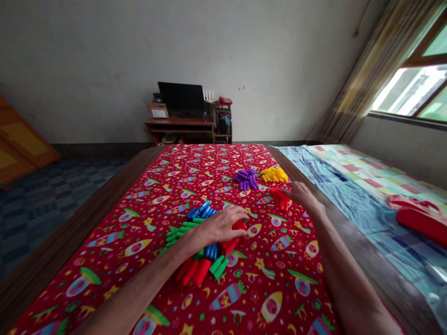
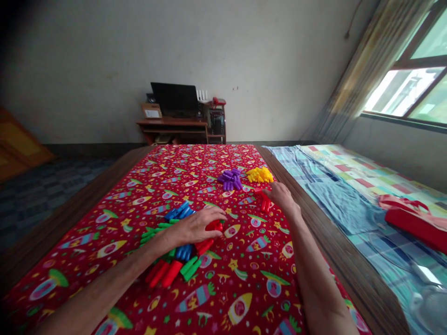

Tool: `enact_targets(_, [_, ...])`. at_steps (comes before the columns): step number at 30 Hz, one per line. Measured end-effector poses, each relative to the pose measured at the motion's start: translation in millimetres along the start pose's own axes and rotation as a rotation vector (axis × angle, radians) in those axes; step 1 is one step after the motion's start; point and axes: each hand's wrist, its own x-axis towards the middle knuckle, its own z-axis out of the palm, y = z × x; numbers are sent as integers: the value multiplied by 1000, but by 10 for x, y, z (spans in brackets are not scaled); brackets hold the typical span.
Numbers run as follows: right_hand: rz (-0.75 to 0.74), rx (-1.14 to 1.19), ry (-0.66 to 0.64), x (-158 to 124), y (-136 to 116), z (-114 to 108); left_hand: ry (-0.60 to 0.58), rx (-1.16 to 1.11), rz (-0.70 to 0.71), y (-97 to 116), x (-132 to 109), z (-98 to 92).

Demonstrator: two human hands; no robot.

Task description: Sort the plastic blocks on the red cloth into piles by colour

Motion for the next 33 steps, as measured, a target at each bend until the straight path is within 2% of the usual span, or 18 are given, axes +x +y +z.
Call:
enact_targets(2, [-70, 62, 57, -2, -199, -27, 118, -32, -87, -117, 28, 16])
enact_targets(4, [-209, 175, 59, -48, -483, -18, 188, -51, -177, -222, 31, 21])
enact_targets(7, [-515, 376, -106, -220, -935, 100, 204, -83, -276, -351, 3, 0])
enact_targets(8, [-590, 424, -124, -293, -1058, 160, 216, -109, -298, -385, -7, -11])
enact_targets(11, [-702, 505, -58, -485, -1282, 348, 281, -229, -355, -456, -21, -39])
enact_targets(13, [-745, 549, -38, -548, -1326, 443, 321, -327, -407, -474, -16, -43])
enact_targets(17, [-787, 621, -77, -524, -1316, 570, 372, -456, -439, -425, 2, -30])
enact_targets(23, [-614, 570, -115, -440, -1279, 721, 486, -567, -503, -346, -10, -43])
enact_targets(26, [-614, 590, -92, -452, -1265, 667, 560, -732, -547, -354, -10, -50])
enact_targets(29, [-685, 617, 7, -499, -1294, 516, 597, -939, -557, -305, 22, -49])
enact_targets(31, [-746, 629, 49, -526, -1345, 421, 588, -1070, -572, -228, 55, -47])
enact_targets(33, [-807, 624, 47, -523, -1391, 371, 525, -1167, -567, -145, 84, -52])
